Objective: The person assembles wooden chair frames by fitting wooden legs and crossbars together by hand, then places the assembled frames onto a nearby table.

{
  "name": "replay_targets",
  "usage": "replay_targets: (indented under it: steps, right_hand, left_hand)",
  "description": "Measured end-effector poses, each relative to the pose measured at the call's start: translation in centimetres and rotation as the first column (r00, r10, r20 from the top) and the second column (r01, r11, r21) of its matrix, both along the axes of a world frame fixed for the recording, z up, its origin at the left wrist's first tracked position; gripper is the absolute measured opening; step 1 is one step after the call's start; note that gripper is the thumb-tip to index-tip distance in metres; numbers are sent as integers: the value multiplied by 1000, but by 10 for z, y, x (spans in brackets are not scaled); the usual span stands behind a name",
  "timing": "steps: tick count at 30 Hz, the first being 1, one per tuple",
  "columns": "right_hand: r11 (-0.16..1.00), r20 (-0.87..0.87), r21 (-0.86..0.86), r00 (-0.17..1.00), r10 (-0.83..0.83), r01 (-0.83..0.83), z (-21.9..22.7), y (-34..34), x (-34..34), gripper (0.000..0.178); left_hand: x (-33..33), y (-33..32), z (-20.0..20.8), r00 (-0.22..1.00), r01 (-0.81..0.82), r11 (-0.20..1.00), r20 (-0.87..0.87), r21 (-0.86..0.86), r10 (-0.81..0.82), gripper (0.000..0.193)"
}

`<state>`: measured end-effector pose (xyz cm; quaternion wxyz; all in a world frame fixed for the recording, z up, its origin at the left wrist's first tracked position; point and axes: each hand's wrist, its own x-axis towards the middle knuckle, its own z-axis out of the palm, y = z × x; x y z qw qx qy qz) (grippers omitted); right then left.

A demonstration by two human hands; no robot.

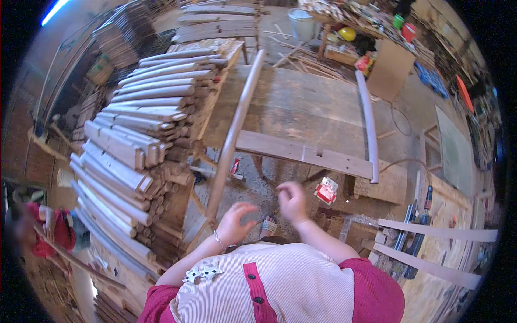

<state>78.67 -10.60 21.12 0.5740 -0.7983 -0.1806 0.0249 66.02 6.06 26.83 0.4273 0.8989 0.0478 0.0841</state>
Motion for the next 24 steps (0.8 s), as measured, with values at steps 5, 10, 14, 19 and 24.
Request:
replay_targets:
  steps: [5, 10, 14, 19, 24]
  right_hand:
    - [227, -475, -267, 333, 815, -937, 17, 32, -64, 35]
    - [-335, -613, -672, 243, 752, -660, 27, 60, -81, 38]
    - [216, -436, -513, 469, 768, -831, 58, 76, -109, 37]
    - [422, -260, -556, 632, 730, -716, 72, 87, -197, 35]
    - [129, -503, -342, 298, 812, -931, 20, 88, -322, 39]
  left_hand:
    - [-68, 14, 25, 944, 149, 988, -292, -38, -154, 41]
    - [-131, 15, 47, 997, -50, 981, -64, -187, 38, 14]
    - [-200, 25, 130, 976, 216, 715, 143, -665, -162, 23]
    - [-298, -1, 257, 548, 772, 474, 821, -423, -161, 45]
    - [-398, -42, 243, 603, 637, 596, 797, -488, 8, 46]
